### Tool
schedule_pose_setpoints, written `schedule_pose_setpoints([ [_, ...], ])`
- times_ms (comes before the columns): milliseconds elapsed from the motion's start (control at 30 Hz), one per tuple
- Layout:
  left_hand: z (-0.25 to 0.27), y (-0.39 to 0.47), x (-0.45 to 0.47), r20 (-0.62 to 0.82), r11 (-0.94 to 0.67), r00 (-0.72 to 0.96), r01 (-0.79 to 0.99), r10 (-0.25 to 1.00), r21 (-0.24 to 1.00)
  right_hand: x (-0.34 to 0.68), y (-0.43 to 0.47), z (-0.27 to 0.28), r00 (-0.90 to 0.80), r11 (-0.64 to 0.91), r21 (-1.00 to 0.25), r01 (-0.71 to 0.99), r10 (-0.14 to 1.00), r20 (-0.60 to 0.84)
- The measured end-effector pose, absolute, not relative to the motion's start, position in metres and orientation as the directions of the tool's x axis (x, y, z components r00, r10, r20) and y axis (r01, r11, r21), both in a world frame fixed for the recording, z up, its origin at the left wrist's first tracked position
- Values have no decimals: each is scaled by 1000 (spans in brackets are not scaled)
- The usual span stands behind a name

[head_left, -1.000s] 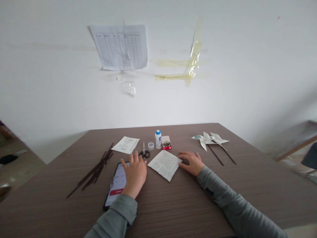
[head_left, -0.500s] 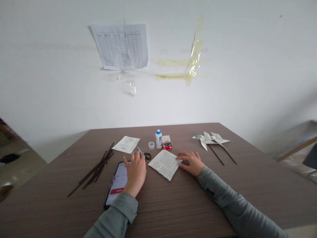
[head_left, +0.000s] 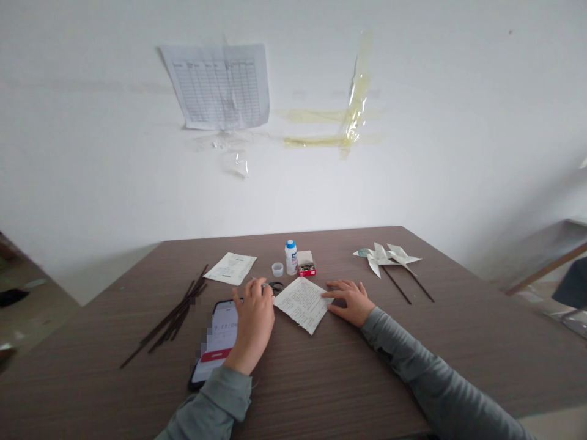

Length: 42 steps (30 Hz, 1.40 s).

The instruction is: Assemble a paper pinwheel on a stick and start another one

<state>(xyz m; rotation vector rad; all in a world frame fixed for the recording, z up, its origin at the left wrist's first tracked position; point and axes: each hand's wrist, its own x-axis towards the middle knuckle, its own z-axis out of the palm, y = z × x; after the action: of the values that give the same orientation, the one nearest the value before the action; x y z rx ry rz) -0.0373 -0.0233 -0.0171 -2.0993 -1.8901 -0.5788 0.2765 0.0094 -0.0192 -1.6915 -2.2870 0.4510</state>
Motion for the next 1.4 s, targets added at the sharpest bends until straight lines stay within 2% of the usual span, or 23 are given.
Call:
schedule_pose_setpoints([
  [167,-18,-29,-21,477,-223,138,966,868,127,276,9,-17,-294,267,-401,876,956,-6],
  [333,-17,-37,-10,398,-290,202,941,895,176,276,10,-20,-289,274,-405,872,957,25],
  [500,-14,-41,-11,328,-250,180,950,927,187,275,10,-23,-299,292,-395,871,953,45],
  [700,-13,-42,-11,265,-205,143,954,953,220,254,1,-36,-351,387,-348,854,922,166],
  [900,-15,-41,-12,273,-190,126,956,954,225,233,-2,-51,-440,473,-272,838,881,177],
  [1067,-15,-40,-12,252,-185,133,963,959,195,236,-5,-37,-406,433,-256,864,901,152],
  [1233,-11,-41,-13,211,-153,112,970,971,187,250,-6,-19,-397,415,-303,858,910,123],
  [1400,-6,-44,-16,218,-185,143,966,965,183,263,-1,-18,-310,363,-325,873,929,202],
])
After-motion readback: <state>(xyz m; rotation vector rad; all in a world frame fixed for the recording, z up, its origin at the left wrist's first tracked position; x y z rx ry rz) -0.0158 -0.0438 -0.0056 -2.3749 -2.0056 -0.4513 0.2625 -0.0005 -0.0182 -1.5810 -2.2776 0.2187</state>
